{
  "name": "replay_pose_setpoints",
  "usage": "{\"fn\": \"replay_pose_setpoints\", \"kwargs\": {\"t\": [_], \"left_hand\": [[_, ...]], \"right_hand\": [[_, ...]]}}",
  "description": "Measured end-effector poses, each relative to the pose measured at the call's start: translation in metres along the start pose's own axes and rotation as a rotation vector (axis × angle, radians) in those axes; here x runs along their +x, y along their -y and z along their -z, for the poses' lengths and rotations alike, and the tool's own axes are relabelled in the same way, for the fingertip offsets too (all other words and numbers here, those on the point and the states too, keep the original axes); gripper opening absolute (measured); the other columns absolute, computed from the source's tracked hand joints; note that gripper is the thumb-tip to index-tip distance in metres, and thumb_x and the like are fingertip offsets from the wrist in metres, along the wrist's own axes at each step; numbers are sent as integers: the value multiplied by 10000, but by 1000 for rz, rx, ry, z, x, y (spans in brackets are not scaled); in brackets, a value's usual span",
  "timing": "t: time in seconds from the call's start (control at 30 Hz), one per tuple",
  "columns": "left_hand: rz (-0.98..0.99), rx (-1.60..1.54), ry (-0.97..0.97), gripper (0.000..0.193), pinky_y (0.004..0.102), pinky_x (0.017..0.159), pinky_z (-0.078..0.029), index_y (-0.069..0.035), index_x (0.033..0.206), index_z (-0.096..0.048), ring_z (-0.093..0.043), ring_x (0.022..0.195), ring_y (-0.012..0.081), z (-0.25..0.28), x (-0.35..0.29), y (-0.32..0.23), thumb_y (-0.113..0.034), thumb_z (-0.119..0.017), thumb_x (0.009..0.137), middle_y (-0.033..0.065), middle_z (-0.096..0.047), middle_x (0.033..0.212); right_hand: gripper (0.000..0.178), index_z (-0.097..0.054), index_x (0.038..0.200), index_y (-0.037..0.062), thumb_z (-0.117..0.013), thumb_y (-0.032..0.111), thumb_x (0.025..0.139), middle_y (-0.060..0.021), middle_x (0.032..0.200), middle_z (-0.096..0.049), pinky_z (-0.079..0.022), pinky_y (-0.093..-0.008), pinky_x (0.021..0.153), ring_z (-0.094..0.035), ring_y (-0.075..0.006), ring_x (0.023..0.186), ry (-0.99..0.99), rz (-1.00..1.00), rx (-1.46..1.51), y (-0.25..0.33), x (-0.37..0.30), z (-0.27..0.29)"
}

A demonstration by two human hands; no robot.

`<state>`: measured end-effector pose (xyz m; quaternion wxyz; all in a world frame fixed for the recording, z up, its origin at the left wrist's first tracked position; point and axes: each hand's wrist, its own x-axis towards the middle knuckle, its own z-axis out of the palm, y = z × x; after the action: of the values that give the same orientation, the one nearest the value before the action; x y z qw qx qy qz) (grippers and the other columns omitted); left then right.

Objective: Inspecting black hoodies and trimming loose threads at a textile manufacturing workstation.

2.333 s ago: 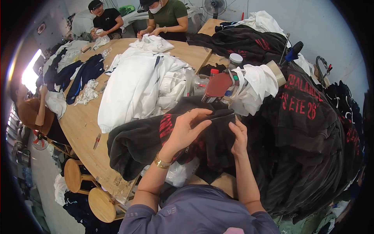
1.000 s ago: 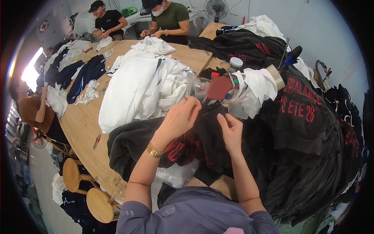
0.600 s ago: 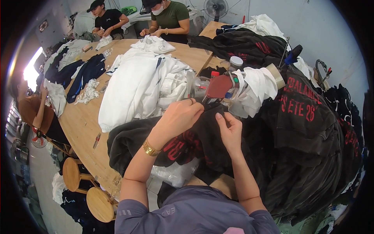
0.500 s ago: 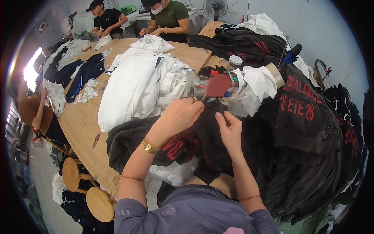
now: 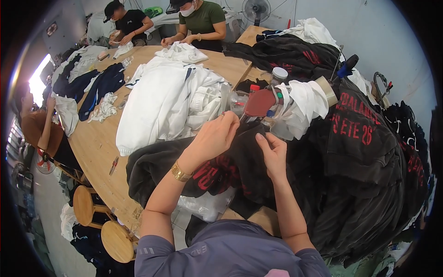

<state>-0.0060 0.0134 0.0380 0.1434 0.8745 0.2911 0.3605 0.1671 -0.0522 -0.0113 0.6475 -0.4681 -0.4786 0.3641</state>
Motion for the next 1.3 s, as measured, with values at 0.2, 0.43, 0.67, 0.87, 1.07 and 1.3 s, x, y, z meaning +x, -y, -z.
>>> {"fn": "replay_pose_setpoints", "kwargs": {"t": [0.2, 0.43, 0.67, 0.87, 1.07, 1.3], "left_hand": [[27, -29, -145, 80, 381, 630, -438, -6, 913, -470, -564, 737, 320, -12, -1, 1, -59, -529, 899, 140, -562, 799], [25, -158, -231, 231, 361, 630, -464, -10, 962, -529, -603, 710, 257, -2, -11, -3, -155, -656, 835, 108, -621, 860], [295, -370, -96, 299, 283, 650, -477, 17, 947, -620, -637, 695, 185, -10, -28, 7, -232, -707, 806, 127, -672, 791], [420, -493, -107, 224, 214, 600, -401, 47, 940, -610, -467, 655, 46, -9, -15, 5, -168, -633, 885, 2, -572, 704], [401, -461, -98, 262, 243, 615, -441, 26, 895, -608, -558, 674, 78, -15, -12, -3, -226, -668, 855, 57, -634, 740], [505, -983, 63, 244, 181, 491, -396, -29, 984, -549, -513, 592, 21, -14, -22, 0, -269, -516, 962, -11, -581, 717]], "right_hand": [[176, -642, 809, -24, -617, 125, 900, 57, 727, -570, -363, -168, 593, -453, -1, 675, 5, -79, 141, 4, -1, -4], [139, -664, 909, -16, -623, 115, 892, -46, 847, -675, -499, -204, 670, -622, -77, 739, -70, -299, 526, 11, -3, -7], [154, -647, 944, -18, -604, 123, 901, -98, 917, -680, -539, -246, 723, -664, -152, 788, -50, -453, 689, 16, -4, -11], [191, -622, 1003, -34, -585, 129, 911, -128, 981, -670, -557, -295, 765, -672, -197, 853, -36, -569, 876, 16, 1, -12], [194, -622, 1014, -31, -565, 129, 922, -123, 987, -669, -549, -293, 783, -665, -191, 884, -53, -527, 874, 19, -3, -4], [165, -625, 1010, -7, -540, 112, 933, -11, 896, -628, -465, -196, 743, -577, -61, 799, 120, -205, 483, 12, -11, 5]]}}
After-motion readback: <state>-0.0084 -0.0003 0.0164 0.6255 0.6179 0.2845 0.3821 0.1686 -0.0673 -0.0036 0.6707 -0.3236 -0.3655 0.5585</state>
